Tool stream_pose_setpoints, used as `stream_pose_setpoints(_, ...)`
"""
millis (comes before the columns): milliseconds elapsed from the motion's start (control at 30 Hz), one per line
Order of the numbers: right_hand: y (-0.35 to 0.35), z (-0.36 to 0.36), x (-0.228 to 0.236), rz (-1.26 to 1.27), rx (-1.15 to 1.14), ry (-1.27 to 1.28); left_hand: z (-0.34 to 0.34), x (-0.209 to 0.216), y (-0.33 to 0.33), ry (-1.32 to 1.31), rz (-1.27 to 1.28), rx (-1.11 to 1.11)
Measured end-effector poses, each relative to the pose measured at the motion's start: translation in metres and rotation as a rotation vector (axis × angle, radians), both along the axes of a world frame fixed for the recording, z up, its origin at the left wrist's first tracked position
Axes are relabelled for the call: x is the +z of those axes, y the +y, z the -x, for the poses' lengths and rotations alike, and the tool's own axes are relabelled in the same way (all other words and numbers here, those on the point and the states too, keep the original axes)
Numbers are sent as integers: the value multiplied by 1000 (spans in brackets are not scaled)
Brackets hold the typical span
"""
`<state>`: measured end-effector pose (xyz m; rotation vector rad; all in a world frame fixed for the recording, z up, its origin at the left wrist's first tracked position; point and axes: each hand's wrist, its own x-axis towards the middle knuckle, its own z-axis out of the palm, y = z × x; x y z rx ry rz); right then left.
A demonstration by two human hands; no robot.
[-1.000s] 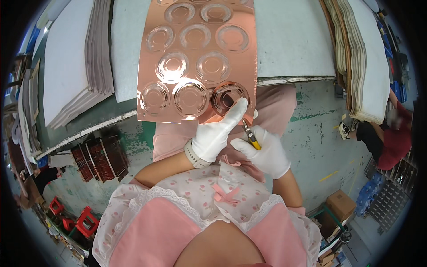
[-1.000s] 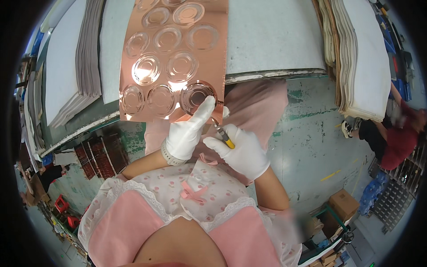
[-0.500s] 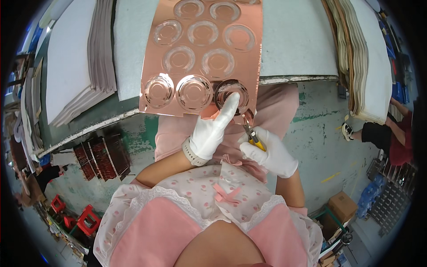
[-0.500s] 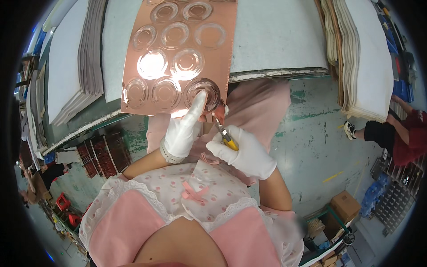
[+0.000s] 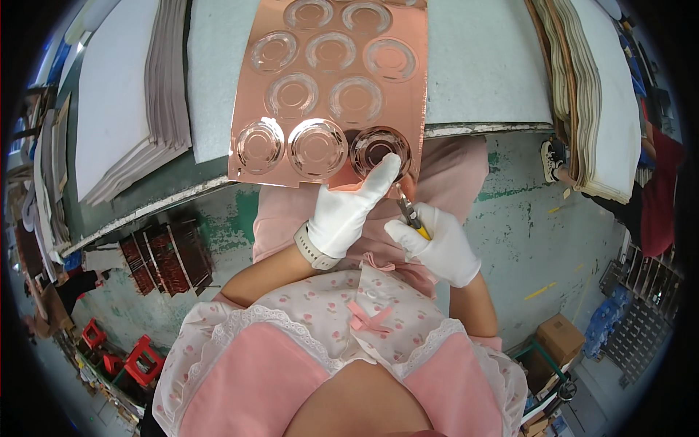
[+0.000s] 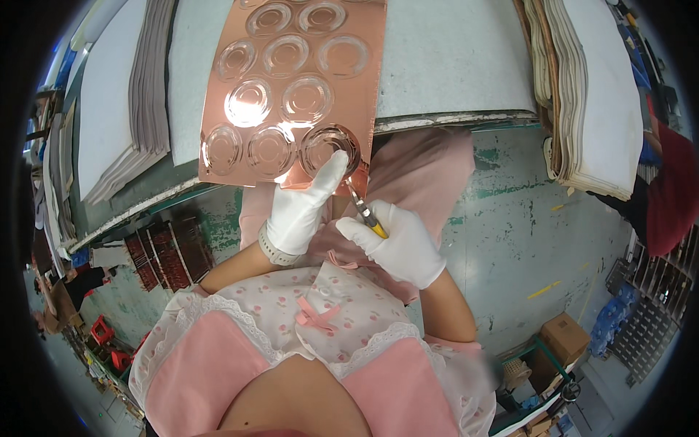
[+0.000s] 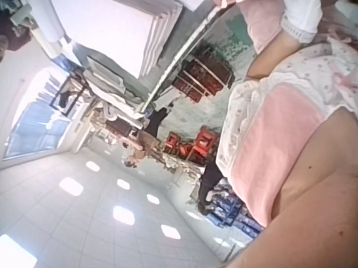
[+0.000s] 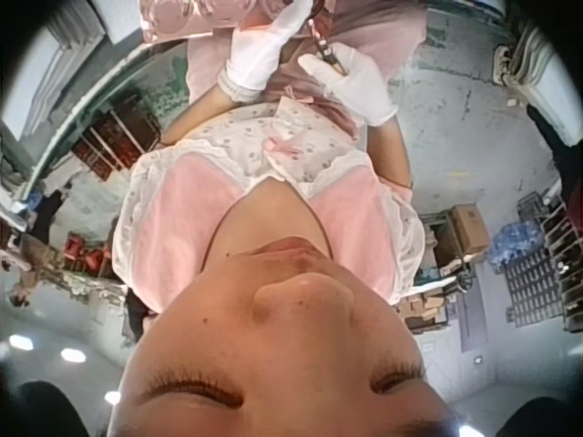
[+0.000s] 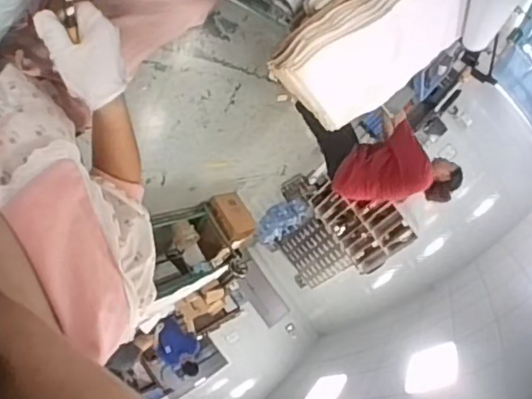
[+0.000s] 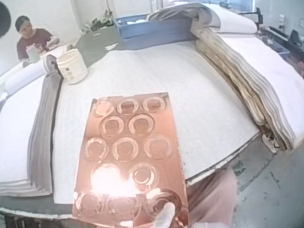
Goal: The person uses pliers to trim the edges of circular copper foil stickers on a sheet. They work systematically across the sheet, removing excess material from around each circle. The person occasionally flips the sheet to access different areas.
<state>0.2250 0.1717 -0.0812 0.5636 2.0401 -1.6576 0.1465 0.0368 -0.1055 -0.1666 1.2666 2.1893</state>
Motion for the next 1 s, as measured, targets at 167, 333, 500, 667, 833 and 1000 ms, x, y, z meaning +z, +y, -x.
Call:
stream_pose_setpoints(167,0,-1,-10,174,-42,-39,0,1,-1,30,94,28)
stream_pose_setpoints(333,10,-2,0,110,105,24,1,-15,-23,660,534,-209)
stream_pose_setpoints(500,21,-14,18,-486,320,293,0,-29,-28,1017,625,-200)
stream_pose_setpoints(667,22,-24,20,-593,229,282,-2,-11,-15,71,177,-81)
stream_pose_setpoints(833,15,-9,19,71,203,-159,-2,-11,-5,-73,120,-33)
stream_pose_setpoints(1000,2,-8,1,195,-36,-57,-3,-12,-5,-53,155,-54)
